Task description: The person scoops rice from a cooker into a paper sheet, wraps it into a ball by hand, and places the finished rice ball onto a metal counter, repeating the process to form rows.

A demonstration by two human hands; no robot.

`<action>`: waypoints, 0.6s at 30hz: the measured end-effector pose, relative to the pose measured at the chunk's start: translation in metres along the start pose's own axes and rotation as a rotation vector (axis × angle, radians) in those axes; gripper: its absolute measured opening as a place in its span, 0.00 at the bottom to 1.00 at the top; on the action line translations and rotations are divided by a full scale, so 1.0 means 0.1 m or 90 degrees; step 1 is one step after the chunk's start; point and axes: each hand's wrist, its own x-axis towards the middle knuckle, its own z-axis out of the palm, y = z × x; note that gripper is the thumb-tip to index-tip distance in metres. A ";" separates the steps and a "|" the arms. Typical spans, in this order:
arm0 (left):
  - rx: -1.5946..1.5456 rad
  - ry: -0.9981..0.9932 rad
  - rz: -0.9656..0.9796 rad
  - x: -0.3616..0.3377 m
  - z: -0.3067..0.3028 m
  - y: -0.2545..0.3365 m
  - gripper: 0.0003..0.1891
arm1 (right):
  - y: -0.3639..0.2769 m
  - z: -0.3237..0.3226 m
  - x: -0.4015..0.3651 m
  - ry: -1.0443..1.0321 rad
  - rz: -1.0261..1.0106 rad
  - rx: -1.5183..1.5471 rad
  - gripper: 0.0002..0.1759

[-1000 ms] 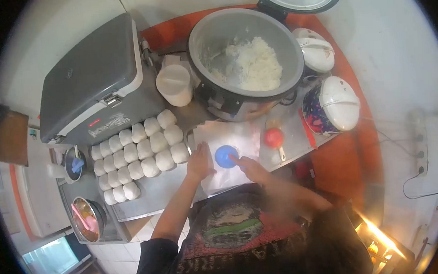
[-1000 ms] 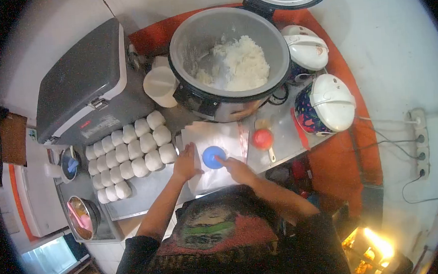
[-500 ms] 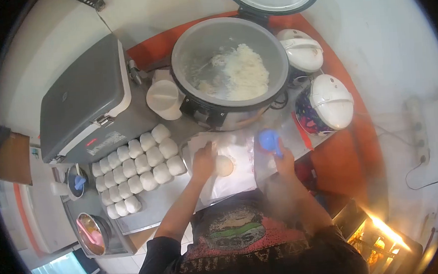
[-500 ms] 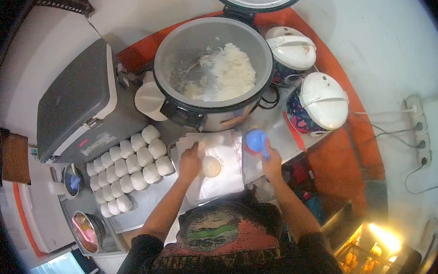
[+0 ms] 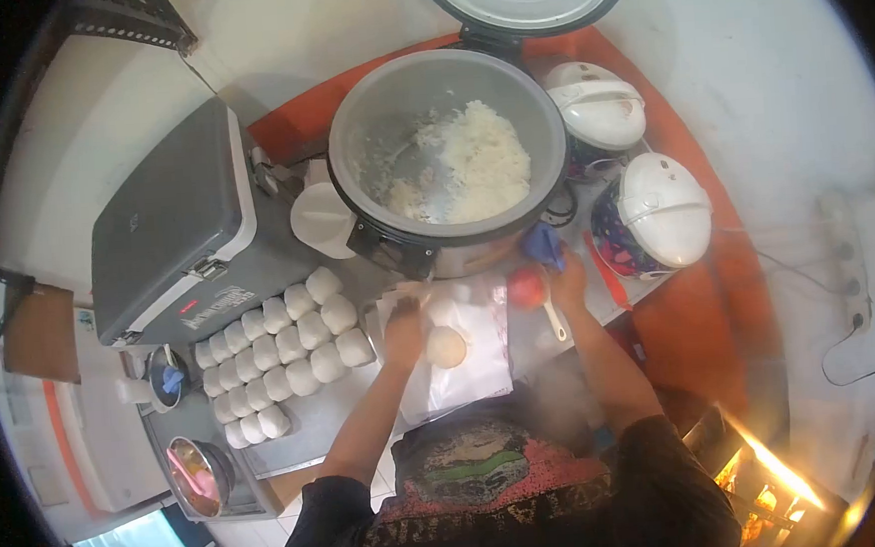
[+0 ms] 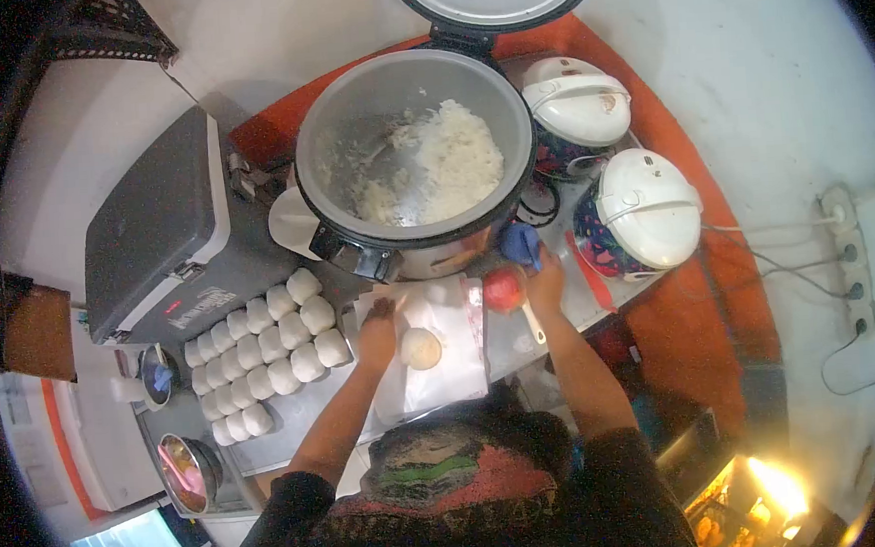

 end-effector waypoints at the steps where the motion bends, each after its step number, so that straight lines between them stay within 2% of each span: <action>1: -0.017 -0.010 0.002 -0.01 -0.01 0.01 0.20 | 0.13 0.10 0.02 0.034 -0.003 -0.020 0.31; 3: -0.067 -0.027 0.000 -0.02 -0.03 0.01 0.21 | 0.34 0.28 0.00 0.100 -0.009 -0.062 0.29; 5: -0.132 -0.038 -0.010 -0.02 -0.01 -0.02 0.22 | 0.05 0.12 -0.06 0.137 0.019 -0.027 0.27; 6: -0.158 0.005 -0.022 0.00 -0.02 -0.01 0.23 | -0.14 0.06 -0.11 0.156 0.034 -0.010 0.26; 8: -0.209 0.090 -0.044 0.10 -0.09 0.03 0.25 | -0.35 0.14 -0.30 0.133 -0.048 0.010 0.23; 9: -0.250 0.058 -0.050 0.15 -0.15 0.04 0.24 | -0.48 0.19 -0.40 0.121 -0.088 0.019 0.22; 11: -0.330 -0.006 -0.060 0.26 -0.29 0.04 0.21 | -0.98 0.22 -0.58 -0.046 -0.121 -0.063 0.19; 13: -0.256 -0.035 -0.039 0.33 -0.22 -0.07 0.16 | -1.18 0.49 -0.70 -0.141 -0.176 0.070 0.18; 16: -0.212 -0.017 -0.003 0.34 -0.26 -0.14 0.12 | -1.27 0.91 -0.71 -0.202 -0.312 0.062 0.16; 18: -0.209 -0.007 -0.022 0.33 -0.31 -0.16 0.11 | -1.31 0.91 -0.71 -0.228 -0.334 0.027 0.15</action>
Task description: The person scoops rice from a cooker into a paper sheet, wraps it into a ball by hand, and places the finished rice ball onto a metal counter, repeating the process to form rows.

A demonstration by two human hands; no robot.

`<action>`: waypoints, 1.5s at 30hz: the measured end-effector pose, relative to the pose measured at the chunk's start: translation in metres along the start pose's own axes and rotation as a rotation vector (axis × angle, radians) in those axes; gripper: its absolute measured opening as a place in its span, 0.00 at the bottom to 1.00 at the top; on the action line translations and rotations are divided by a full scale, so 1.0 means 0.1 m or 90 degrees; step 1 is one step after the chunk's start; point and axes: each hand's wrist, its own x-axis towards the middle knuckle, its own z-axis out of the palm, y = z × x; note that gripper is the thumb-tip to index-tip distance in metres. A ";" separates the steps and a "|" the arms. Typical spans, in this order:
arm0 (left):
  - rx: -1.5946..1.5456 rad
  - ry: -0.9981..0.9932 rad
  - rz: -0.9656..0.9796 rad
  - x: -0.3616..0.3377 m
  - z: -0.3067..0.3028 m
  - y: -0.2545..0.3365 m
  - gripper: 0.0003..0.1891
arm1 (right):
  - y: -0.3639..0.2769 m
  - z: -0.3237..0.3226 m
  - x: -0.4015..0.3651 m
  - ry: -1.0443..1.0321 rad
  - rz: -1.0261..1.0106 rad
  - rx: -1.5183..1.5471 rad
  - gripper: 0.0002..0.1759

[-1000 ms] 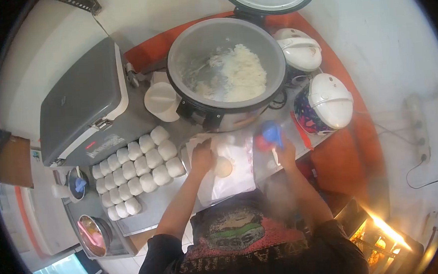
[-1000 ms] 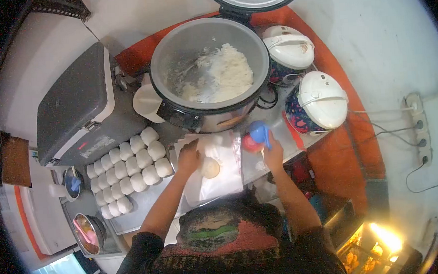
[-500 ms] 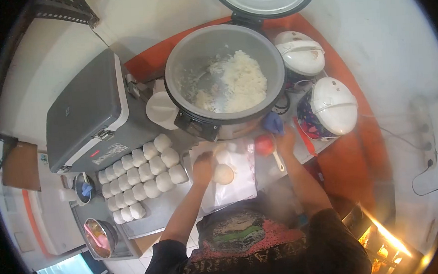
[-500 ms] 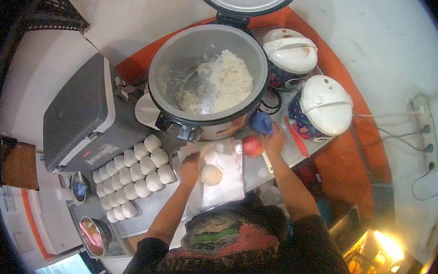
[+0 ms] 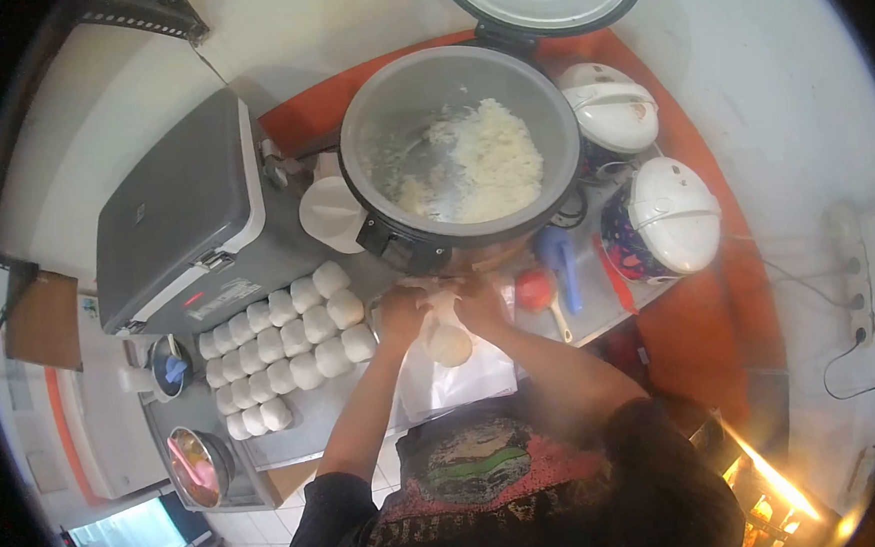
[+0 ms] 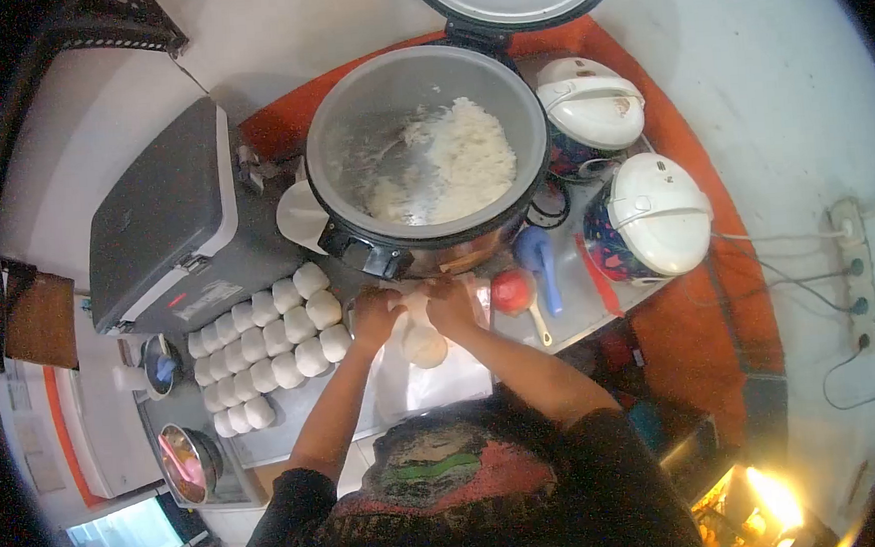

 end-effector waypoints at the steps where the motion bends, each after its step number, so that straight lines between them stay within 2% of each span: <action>1: -0.002 -0.001 -0.032 -0.01 0.01 0.01 0.10 | -0.04 -0.02 0.00 -0.022 0.021 -0.008 0.15; 2: -0.004 -0.001 -0.064 -0.03 0.01 0.01 0.10 | -0.08 -0.05 0.00 -0.044 0.041 -0.018 0.15; 4: -0.017 0.058 -0.030 -0.06 -0.01 0.01 0.07 | -0.15 -0.14 -0.03 -0.097 0.137 -0.026 0.15; 7: -0.006 0.161 0.022 -0.08 -0.14 0.12 0.04 | -0.19 -0.21 -0.06 0.044 0.058 0.008 0.17; 8: 0.002 0.197 0.041 -0.09 -0.21 0.19 0.04 | -0.21 -0.22 -0.06 0.024 0.021 0.045 0.17; 10: 0.007 0.146 0.064 -0.09 -0.32 0.24 0.04 | -0.26 -0.26 -0.04 -0.016 -0.050 0.117 0.16; 14: -0.072 0.045 0.110 -0.25 -0.39 0.25 0.03 | -0.18 -0.36 -0.07 -0.122 -0.018 -0.099 0.09; 16: -0.051 -0.042 0.144 -0.41 -0.42 0.21 0.05 | -0.03 -0.40 -0.08 -0.222 -0.035 -0.250 0.07; 19: -0.007 -0.119 0.221 -0.68 -0.43 0.21 0.05 | -0.11 -0.76 -0.30 -0.190 -0.046 -0.259 0.08; 20: 0.013 -0.135 0.253 -0.76 -0.42 0.22 0.05 | -0.29 -0.80 -0.33 -0.231 0.027 -0.222 0.09; 21: 0.002 -0.116 0.269 -0.83 -0.40 0.24 0.05 | -0.47 -0.84 -0.36 -0.266 0.100 -0.189 0.15; 23: -0.015 -0.080 0.307 -0.96 -0.36 0.27 0.05 | -0.69 -0.74 -0.54 -0.175 0.008 -0.098 0.24; 25: -0.003 -0.066 0.327 -1.02 -0.34 0.30 0.06 | -0.83 -0.53 -0.66 -0.273 -0.063 -0.077 0.36; 26: 0.005 -0.058 0.337 -1.04 -0.33 0.30 0.07 | -0.80 -0.39 -0.80 -0.350 -0.045 -0.117 0.39; 29: 0.094 0.004 0.146 -0.99 -0.43 0.30 0.10 | -0.79 -0.41 -1.05 -0.332 -0.025 -0.133 0.42; 32: 0.133 0.103 0.084 -1.01 -0.31 -0.16 0.12 | -0.72 -0.41 -1.18 -0.324 -0.033 -0.141 0.44; 35: -0.087 -0.035 -0.109 -1.01 -0.36 -0.13 0.11 | -0.66 -0.41 -1.16 -0.310 -0.034 -0.157 0.42; 39: -0.155 -0.120 -0.264 -1.06 -0.18 -0.24 0.16 | -0.65 -0.47 -1.21 -0.297 -0.046 -0.138 0.39; 42: -0.282 -0.034 -0.395 -1.29 -0.16 -0.01 0.20 | -0.62 -0.50 -1.24 -0.302 -0.058 -0.137 0.37; 44: -0.191 -0.204 -0.370 -1.62 -0.07 0.13 0.26 | -0.62 -0.56 -1.24 -0.302 -0.060 -0.118 0.34; 45: -0.300 -0.316 -0.377 -1.73 -0.10 0.18 0.27 | -0.64 -0.59 -1.25 -0.303 -0.061 -0.108 0.33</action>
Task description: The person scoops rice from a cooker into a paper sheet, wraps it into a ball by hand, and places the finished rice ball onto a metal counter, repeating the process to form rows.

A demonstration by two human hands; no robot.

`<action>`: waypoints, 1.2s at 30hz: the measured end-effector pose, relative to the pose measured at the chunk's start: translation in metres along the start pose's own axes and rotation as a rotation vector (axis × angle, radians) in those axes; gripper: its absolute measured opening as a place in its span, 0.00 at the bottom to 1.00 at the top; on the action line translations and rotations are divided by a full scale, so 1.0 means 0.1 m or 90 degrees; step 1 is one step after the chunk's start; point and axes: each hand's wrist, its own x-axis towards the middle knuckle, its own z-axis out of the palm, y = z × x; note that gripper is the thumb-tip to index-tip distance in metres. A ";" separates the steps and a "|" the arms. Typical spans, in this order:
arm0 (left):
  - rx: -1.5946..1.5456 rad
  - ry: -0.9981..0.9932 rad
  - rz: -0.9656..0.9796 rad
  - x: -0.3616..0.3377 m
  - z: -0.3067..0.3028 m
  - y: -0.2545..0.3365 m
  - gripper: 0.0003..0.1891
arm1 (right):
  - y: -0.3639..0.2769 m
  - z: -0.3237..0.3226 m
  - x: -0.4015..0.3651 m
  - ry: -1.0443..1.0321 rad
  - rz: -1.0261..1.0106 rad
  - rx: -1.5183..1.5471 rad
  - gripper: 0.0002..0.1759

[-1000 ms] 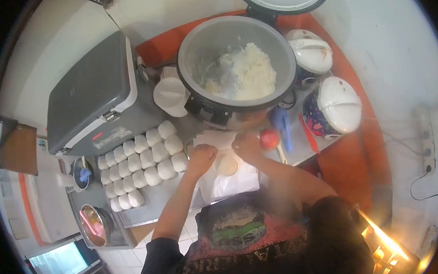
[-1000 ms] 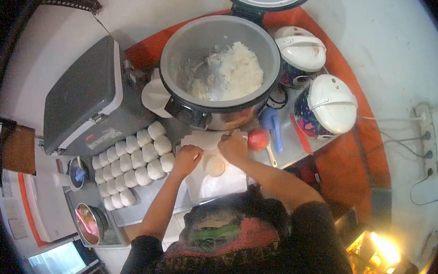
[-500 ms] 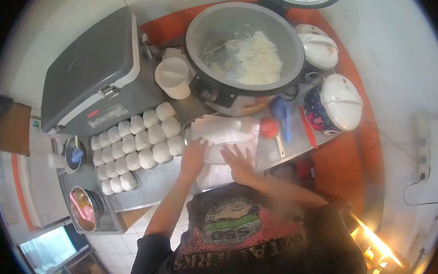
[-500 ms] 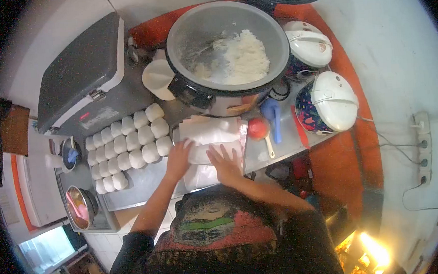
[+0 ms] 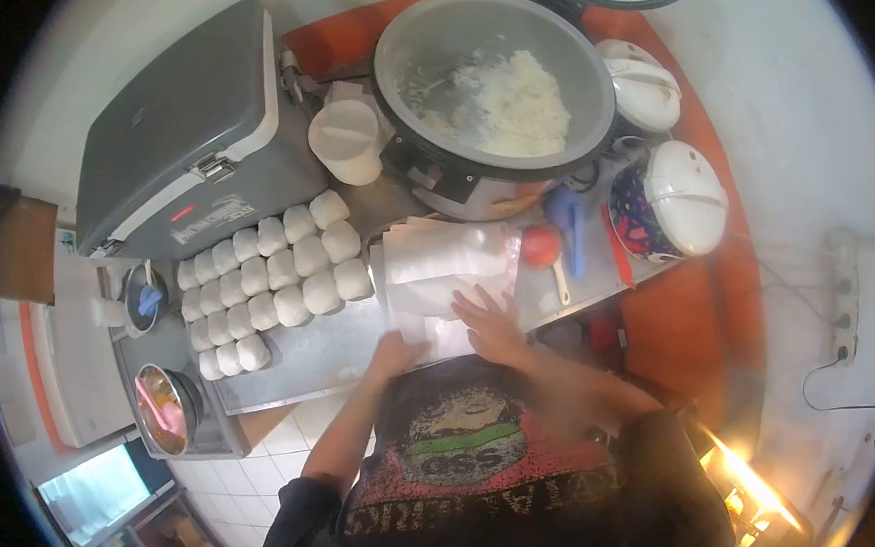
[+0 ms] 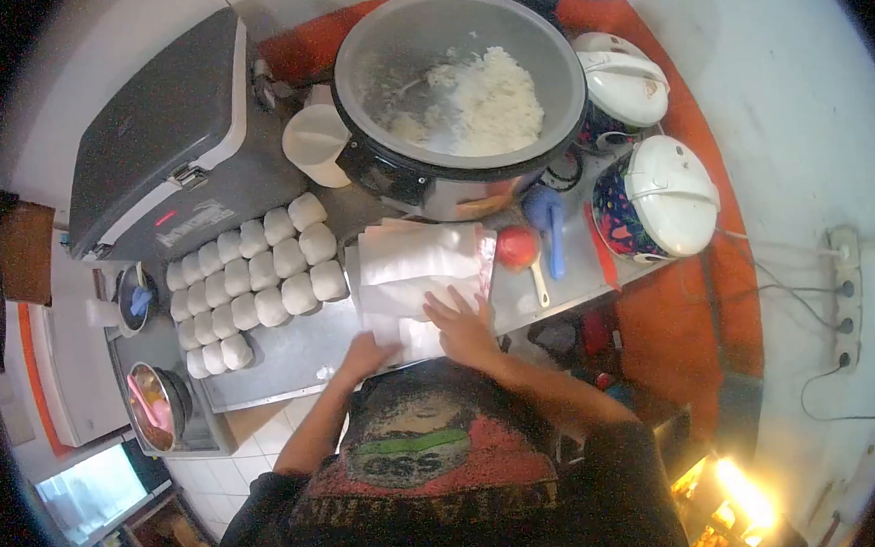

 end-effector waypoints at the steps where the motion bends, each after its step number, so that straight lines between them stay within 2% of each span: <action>1: -0.073 -0.135 -0.016 -0.07 0.01 -0.02 0.27 | -0.01 -0.01 -0.01 0.007 0.010 0.026 0.33; 4: -0.467 -0.127 -0.207 -0.22 0.02 0.23 0.21 | -0.07 -0.02 0.00 0.039 0.023 0.066 0.32; 5: -0.721 -0.099 -0.147 -0.27 0.00 0.44 0.18 | -0.09 -0.03 0.00 0.054 0.018 0.054 0.32; 9: -0.627 0.057 -0.009 -0.11 0.02 0.44 0.17 | 0.00 0.22 0.10 0.125 0.010 -0.103 0.24; 11: -0.574 0.134 0.060 0.00 0.01 0.45 0.18 | 0.08 0.26 0.20 0.147 0.010 -0.047 0.18; 12: -0.273 0.225 0.261 -0.02 -0.10 0.61 0.18 | 0.10 0.24 0.27 0.158 0.012 -0.018 0.16; 14: 0.368 0.365 0.615 -0.12 -0.38 1.08 0.18 | 0.05 0.00 0.39 0.099 0.038 0.000 0.12; 15: 0.331 0.352 0.590 0.00 -0.31 1.11 0.14 | 0.03 -0.09 0.44 0.068 0.050 0.009 0.11; 18: 0.417 0.142 0.520 0.51 -0.28 0.75 0.15 | 0.17 -0.23 0.55 -0.008 -0.032 -0.011 0.08; 21: 0.302 0.109 0.456 0.66 -0.26 0.60 0.15 | 0.54 -0.08 0.63 -0.028 -0.036 0.111 0.08; 24: 0.199 0.116 0.430 0.72 -0.32 0.53 0.16 | 0.67 0.02 0.59 0.067 0.074 0.196 0.10; 26: 0.188 0.019 0.319 0.66 -0.48 0.65 0.14 | 0.68 0.10 0.57 0.145 0.094 0.208 0.09; 27: 0.184 -0.029 0.263 0.62 -0.54 0.72 0.13 | 0.66 0.13 0.57 0.186 0.104 0.213 0.08; 30: 0.116 -0.039 0.148 0.56 -0.55 0.79 0.15 | 0.27 -0.18 0.50 0.270 0.052 0.222 0.05; 33: 0.162 0.031 0.252 0.58 -0.47 0.71 0.16 | 0.31 -0.06 0.46 0.243 0.036 0.157 0.06; 36: 0.180 0.022 0.246 0.51 -0.50 0.76 0.17 | 0.37 -0.03 0.48 0.234 0.080 0.230 0.05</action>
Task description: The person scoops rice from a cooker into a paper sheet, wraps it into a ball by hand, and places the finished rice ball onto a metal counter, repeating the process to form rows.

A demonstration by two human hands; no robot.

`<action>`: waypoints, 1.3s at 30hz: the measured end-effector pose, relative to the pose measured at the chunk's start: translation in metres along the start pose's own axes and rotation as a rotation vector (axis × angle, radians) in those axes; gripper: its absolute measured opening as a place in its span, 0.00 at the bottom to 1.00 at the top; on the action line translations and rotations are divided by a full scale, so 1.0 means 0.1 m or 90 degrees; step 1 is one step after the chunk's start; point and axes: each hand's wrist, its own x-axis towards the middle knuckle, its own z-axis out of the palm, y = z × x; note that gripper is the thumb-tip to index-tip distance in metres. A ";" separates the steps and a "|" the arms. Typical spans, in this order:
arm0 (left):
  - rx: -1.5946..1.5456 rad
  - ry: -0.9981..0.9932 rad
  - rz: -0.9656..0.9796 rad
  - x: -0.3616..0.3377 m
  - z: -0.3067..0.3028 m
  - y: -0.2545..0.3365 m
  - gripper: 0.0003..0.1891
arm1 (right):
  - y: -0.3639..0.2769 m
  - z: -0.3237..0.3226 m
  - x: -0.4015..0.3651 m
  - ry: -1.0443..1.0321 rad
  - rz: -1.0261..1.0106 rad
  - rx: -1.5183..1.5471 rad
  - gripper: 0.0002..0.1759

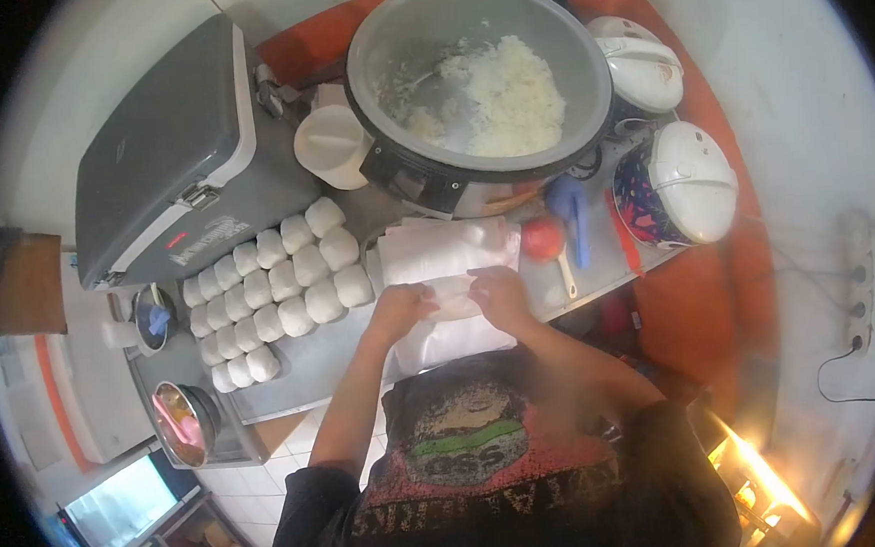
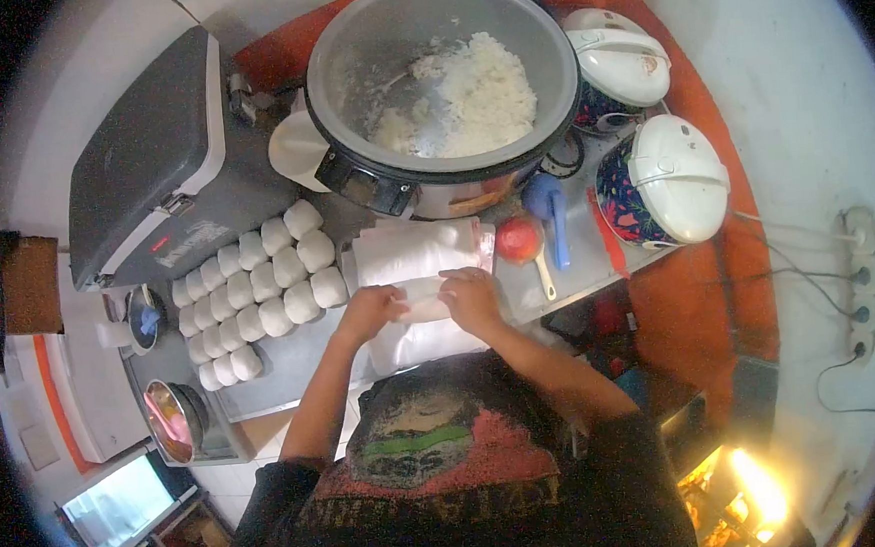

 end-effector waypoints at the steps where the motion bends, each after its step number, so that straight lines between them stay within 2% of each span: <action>1: -0.004 -0.019 -0.010 -0.05 -0.04 0.03 0.16 | -0.01 -0.01 0.00 -0.014 0.008 -0.009 0.06; 3: -0.011 -0.058 -0.030 -0.16 -0.12 0.06 0.13 | -0.02 -0.04 -0.01 -0.042 0.024 -0.027 0.06; 6: 0.027 0.017 0.063 -0.17 -0.03 -0.17 0.11 | 0.12 0.04 -0.02 -0.067 0.105 -0.008 0.07; 9: 0.146 0.317 0.164 -0.22 -0.01 0.00 0.08 | 0.20 0.18 0.00 0.072 0.034 0.027 0.08; 12: 0.076 0.355 0.170 -0.09 0.17 -0.15 0.07 | 0.18 0.21 0.05 0.082 0.003 -0.032 0.08; 15: -0.061 0.177 -0.160 -0.06 0.33 -0.20 0.06 | 0.04 0.26 0.07 -0.077 0.147 -0.166 0.07; 18: -0.220 0.249 -0.207 -0.03 0.50 -0.20 0.05 | 0.08 0.52 0.03 0.012 0.224 -0.082 0.06; 21: -0.097 0.391 0.024 0.02 0.73 -0.36 0.05 | 0.15 0.62 0.03 0.122 0.073 -0.036 0.07; 24: 0.112 0.368 0.050 -0.04 0.72 -0.33 0.08 | 0.18 0.57 -0.01 0.046 0.018 -0.130 0.10; 27: 0.207 0.307 0.062 -0.13 0.65 -0.34 0.12 | 0.19 0.55 -0.12 -0.035 0.051 -0.152 0.13; 30: 0.292 0.238 0.042 -0.33 0.46 -0.01 0.12 | 0.22 0.42 -0.28 0.046 -0.118 -0.160 0.13; 32: 0.309 0.277 0.106 -0.39 0.50 -0.08 0.14 | 0.08 0.24 -0.34 0.069 -0.160 -0.173 0.14; 33: 0.318 0.295 0.139 -0.42 0.53 -0.14 0.15 | 0.08 0.20 -0.35 0.040 -0.144 -0.168 0.15; 36: 0.287 0.204 0.110 -0.28 0.55 -0.48 0.14 | 0.22 0.19 -0.27 -0.123 -0.023 -0.137 0.22; 39: 0.232 0.079 0.070 -0.04 0.36 -0.54 0.12 | 0.40 0.34 -0.02 -0.180 0.053 -0.075 0.15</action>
